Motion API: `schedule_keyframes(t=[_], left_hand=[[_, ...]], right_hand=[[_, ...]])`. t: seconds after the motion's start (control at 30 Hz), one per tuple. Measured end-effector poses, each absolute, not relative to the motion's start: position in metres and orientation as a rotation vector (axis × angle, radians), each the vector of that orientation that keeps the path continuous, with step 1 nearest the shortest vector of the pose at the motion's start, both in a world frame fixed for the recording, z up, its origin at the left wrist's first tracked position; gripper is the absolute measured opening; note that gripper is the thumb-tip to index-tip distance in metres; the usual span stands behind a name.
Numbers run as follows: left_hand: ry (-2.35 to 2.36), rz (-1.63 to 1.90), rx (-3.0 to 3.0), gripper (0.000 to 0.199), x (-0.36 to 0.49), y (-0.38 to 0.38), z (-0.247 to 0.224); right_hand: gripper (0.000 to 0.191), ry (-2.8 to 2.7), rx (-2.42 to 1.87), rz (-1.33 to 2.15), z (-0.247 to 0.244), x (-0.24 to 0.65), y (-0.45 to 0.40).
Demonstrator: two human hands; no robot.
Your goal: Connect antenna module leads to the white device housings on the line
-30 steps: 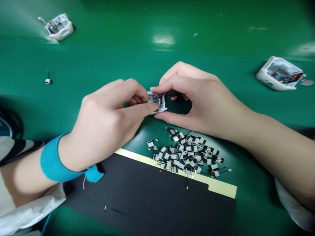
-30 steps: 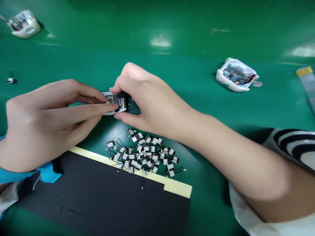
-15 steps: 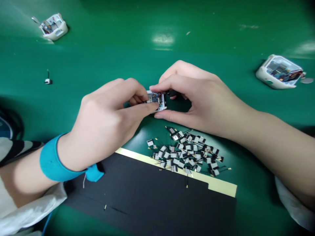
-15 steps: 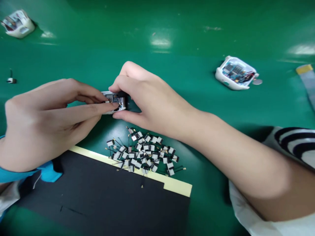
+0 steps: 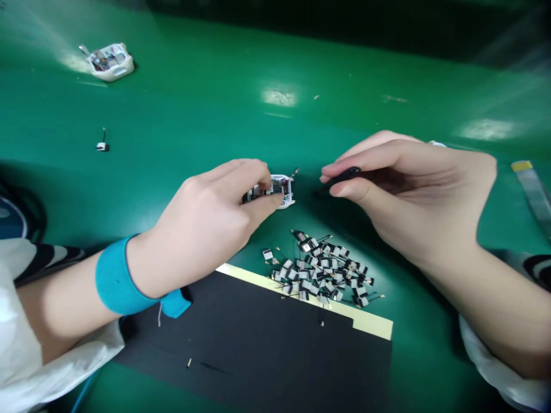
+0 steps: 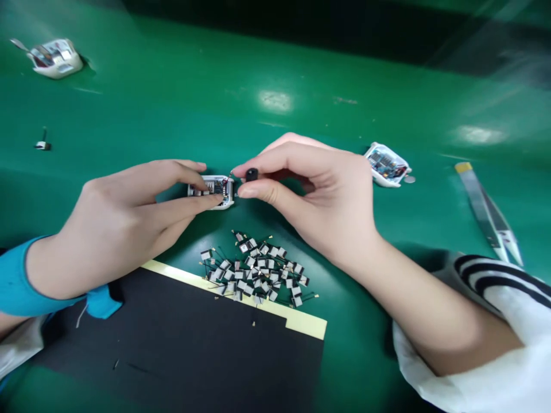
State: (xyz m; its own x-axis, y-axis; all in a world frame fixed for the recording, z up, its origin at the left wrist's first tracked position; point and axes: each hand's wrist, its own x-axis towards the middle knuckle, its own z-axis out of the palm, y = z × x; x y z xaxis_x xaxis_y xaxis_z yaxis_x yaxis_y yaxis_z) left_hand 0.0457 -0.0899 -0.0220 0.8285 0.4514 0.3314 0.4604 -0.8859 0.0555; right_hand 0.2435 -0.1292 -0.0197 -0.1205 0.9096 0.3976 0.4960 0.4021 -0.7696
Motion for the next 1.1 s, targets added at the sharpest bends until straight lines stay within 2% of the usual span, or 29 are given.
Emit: schedule_keyframes(t=[0.23, 0.43, 0.7, 1.1], left_hand=[[-0.655, -0.531, -2.934, 0.022, 0.045, -0.09, -0.022], [-0.703, -0.505, -2.929, 0.024, 0.046, -0.091, -0.021], [-0.722, -0.5, -2.92, 0.023, 0.046, -0.091, -0.021], [-0.746, -0.49, -2.96, 0.03, 0.045, -0.091, -0.023]], right_hand=[[0.007, -1.688, -1.21, 0.618, -0.025, 0.226, -0.128], [0.008, -1.747, -1.052, 0.435, -0.033, 0.224, -0.124], [0.014, -1.871, -1.116, 0.227, -0.034, 0.22, -0.127], [0.028, -1.877, -1.134, 0.308, -0.041, 0.218, -0.123]])
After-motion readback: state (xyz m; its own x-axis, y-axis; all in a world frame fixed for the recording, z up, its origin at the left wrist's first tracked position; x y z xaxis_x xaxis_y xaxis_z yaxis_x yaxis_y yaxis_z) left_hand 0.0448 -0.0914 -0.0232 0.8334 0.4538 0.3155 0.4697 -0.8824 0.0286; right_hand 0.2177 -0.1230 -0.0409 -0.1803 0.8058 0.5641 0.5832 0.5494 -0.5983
